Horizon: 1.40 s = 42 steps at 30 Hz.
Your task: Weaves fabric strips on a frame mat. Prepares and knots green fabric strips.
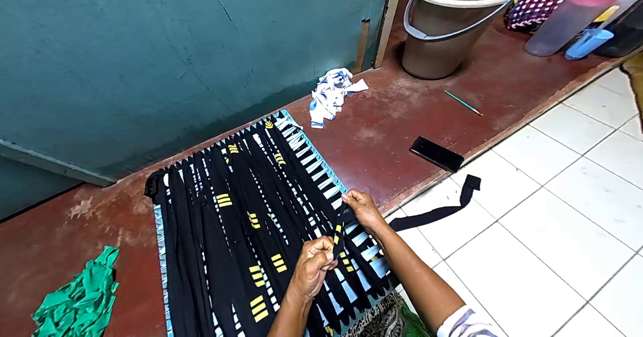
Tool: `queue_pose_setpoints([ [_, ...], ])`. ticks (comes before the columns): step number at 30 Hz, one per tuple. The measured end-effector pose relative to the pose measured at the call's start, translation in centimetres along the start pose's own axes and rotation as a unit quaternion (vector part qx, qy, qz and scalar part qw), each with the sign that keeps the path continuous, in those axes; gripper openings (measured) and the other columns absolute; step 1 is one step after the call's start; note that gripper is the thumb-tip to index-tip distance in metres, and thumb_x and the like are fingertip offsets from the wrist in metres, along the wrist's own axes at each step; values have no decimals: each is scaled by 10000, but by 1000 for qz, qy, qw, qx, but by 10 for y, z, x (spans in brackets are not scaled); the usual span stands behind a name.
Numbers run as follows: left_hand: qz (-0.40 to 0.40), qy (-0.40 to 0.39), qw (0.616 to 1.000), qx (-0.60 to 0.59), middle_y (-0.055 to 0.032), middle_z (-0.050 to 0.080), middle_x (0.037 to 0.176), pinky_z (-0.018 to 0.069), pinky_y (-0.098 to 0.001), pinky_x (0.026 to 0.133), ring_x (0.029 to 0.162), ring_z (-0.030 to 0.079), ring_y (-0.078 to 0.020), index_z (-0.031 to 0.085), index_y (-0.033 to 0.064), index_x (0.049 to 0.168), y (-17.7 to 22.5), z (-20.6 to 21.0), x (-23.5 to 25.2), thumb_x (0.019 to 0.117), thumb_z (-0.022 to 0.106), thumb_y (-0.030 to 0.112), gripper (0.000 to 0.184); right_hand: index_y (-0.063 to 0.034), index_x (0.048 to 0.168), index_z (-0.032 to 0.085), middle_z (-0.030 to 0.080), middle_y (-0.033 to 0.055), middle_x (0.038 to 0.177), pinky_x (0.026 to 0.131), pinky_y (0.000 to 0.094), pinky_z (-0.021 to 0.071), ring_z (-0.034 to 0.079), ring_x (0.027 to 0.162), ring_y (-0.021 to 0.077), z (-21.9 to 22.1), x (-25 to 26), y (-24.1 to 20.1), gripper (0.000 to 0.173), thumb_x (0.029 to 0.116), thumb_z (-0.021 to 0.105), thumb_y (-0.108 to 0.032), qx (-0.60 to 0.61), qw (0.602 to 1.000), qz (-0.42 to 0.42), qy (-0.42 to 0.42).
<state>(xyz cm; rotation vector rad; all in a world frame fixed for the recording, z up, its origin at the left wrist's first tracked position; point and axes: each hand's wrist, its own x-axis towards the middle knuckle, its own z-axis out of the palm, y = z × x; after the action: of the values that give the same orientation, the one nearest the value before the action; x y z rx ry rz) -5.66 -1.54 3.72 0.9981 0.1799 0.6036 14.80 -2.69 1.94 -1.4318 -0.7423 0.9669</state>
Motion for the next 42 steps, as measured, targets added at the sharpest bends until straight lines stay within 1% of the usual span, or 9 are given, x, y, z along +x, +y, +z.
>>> queue_pose_setpoints([
  [9, 77, -47, 962, 258, 61, 487, 684, 372, -124, 639, 696, 473, 43, 522, 72, 690, -2, 24, 0, 951, 569, 183, 288, -69, 742, 558, 480, -68, 646, 609, 191, 405, 467, 603, -3, 5, 2, 4, 273, 1015, 568, -90, -22, 1000, -22, 0],
  [15, 86, 26, 953, 289, 30, 633, 778, 464, -129, 708, 787, 578, 41, 635, 20, 749, -16, 27, 0, 956, 605, 201, 277, -78, 780, 568, 496, -104, 662, 619, 155, 426, 483, 611, -43, -7, 1, -11, 237, 1011, 515, -85, 12, 995, -90, -36],
  [19, -31, 240, 941, 237, -15, 666, 987, 567, -252, 796, 898, 661, -70, 623, -3, 1030, -23, 23, 16, 936, 514, 116, 187, -91, 790, 587, 518, -116, 679, 631, 154, 439, 500, 627, -50, -27, 6, -33, 230, 1008, 518, -118, -11, 987, -140, -74],
  [22, -137, 238, 954, 120, -111, 637, 1234, 568, -342, 847, 1036, 661, -171, 492, -28, 1360, -21, 23, 37, 1044, 350, 157, 392, -56, 797, 611, 545, -103, 715, 656, 139, 441, 512, 665, -66, -34, 11, -50, 228, 1002, 533, -119, -44, 977, -170, -124],
  [26, -187, 146, 968, -78, -135, 758, 1030, 615, -369, 800, 912, 751, -245, 551, 15, 1232, -18, 29, 58, 1108, 217, 267, 436, 56, 826, 671, 608, 21, 814, 757, 165, 437, 539, 804, -11, -42, 22, -66, 289, 995, 575, -158, -138, 938, -234, -216],
  [30, -166, 110, 978, -67, 2, 684, 735, 569, -243, 610, 607, 654, -88, 607, 58, 1066, -3, 38, 72, 1029, 410, 115, 209, 86, 839, 698, 626, 97, 810, 757, 225, 433, 547, 814, 75, -48, 30, -83, 317, 983, 609, -183, -216, 906, -257, -257],
  [34, -150, 138, 979, -20, -16, 681, 743, 518, -185, 559, 570, 607, -47, 586, -4, 1157, 5, 37, 73, 911, 527, -32, 255, 63, 908, 719, 630, 106, 854, 774, 260, 455, 566, 823, 112, -57, 33, -81, 286, 979, 623, -197, -247, 918, -244, -193],
  [37, -143, 185, 972, -10, -57, 709, 778, 501, -172, 532, 551, 600, -46, 564, -9, 1128, 3, 41, 72, 935, 495, -82, 218, 51, 1091, 708, 684, 210, 1107, 867, 401, 535, 656, 987, 271, -57, 17, -74, 279, 979, 620, -189, -270, 930, -243, -61],
  [42, -144, 219, 965, -30, -71, 734, 786, 492, -176, 520, 529, 589, -48, 618, -20, 1101, -1, 43, 74, 994, 444, -77, 213, 51, 977, 683, 648, 42, 838, 672, 213, 488, 574, 719, 32, -55, -29, -41, 250, 902, 680, -188, -125, 980, -153, 23],
])
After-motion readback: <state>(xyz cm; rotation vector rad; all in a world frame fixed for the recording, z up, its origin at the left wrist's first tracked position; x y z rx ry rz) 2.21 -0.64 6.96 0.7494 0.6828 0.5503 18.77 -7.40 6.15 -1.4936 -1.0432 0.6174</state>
